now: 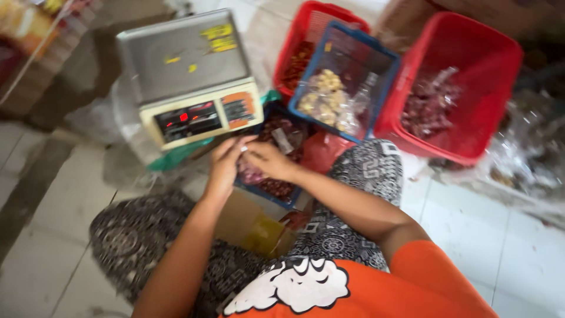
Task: The person weighs items on a digital scale, places them into small plastic bags, and knots the bags closed.
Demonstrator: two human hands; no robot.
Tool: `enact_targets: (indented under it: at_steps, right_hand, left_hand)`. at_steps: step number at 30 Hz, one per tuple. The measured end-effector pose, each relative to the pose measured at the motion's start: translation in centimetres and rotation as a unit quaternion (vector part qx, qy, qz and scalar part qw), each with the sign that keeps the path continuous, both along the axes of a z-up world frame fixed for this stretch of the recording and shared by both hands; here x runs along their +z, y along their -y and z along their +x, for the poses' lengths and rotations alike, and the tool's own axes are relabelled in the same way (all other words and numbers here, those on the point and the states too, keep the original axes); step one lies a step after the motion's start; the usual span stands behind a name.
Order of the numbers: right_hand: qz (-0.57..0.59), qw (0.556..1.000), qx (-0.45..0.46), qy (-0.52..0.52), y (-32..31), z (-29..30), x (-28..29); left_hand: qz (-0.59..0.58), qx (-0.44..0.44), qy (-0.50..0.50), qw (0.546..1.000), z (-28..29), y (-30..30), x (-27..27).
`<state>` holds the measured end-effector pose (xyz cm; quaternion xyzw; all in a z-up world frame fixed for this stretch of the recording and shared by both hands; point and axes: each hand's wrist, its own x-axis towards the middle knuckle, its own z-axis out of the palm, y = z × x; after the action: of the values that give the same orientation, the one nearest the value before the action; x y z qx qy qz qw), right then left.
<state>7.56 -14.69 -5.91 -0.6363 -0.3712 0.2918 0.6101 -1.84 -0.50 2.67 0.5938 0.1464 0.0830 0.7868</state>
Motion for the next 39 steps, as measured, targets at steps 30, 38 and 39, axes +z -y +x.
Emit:
enact_targets:
  at_steps: [30,38,39]
  right_hand:
    - [0.213,0.905,-0.159,-0.331,5.8,10.0,11.7]
    - [0.539,0.701,-0.445,-0.139,15.5,15.2,15.4]
    - [0.514,0.731,-0.436,-0.108,15.1,15.0,15.5]
  left_hand:
    - [-0.034,0.011,-0.115,0.993,1.0,-5.2,-2.5]
    - [-0.007,-0.038,-0.169,0.985,0.8,-4.1,-2.8]
    - [-0.005,-0.041,-0.176,0.983,1.0,-4.0,-3.0]
